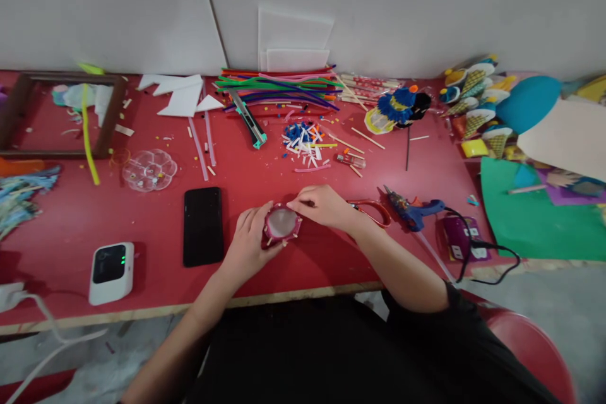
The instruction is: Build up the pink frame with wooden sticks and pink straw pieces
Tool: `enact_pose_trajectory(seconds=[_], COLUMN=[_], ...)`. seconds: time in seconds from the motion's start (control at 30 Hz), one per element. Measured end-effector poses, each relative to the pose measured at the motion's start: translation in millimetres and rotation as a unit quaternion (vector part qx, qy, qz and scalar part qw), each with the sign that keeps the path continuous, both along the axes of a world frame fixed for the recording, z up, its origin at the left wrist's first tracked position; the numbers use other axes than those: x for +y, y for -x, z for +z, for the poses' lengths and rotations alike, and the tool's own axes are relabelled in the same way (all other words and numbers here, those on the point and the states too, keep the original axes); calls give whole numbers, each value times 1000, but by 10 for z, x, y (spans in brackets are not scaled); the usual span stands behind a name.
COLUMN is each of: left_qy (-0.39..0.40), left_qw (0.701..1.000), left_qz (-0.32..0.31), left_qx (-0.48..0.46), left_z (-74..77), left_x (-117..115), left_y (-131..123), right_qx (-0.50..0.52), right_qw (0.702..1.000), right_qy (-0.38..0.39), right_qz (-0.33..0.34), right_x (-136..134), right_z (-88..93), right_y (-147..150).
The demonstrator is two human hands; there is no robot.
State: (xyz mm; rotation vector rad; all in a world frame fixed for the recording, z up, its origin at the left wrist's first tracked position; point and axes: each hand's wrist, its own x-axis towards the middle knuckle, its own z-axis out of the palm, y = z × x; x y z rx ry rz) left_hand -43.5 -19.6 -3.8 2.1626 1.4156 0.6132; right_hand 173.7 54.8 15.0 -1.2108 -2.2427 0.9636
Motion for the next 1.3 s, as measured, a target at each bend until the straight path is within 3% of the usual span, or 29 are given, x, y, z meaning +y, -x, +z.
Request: enact_pose_trajectory(seconds=[0.33, 0.5, 0.6, 0.73, 0.93, 1.13, 1.3], left_qy=[13, -23, -56, -101, -98, -123, -64], left_qw=[1000, 999, 996, 980, 976, 985, 991], left_qz=[-17, -8, 47, 146, 132, 119, 98], left_qx=[13, 43, 52, 93, 143, 18, -69], left_z=[37, 35, 7, -2, 42, -21, -59], left_x=[-27, -124, -131, -58, -98, -247, -221], left_y=[50, 89, 54, -71, -122, 25, 102], right_qx=[35, 65, 60, 56, 64, 48, 21], right_qw=[998, 980, 965, 971, 988, 991, 992], right_qy=[18, -33, -80, -95, -84, -84, -86], right_qz=[-41, -183, -243, -214, -115, -88, -90], right_x=[-55, -291, -497, -704, -870, -994, -1022], right_z=[80, 125, 62, -53, -162, -284, -308], right_y=[-11, -133, -192, -169, 33, 164, 225])
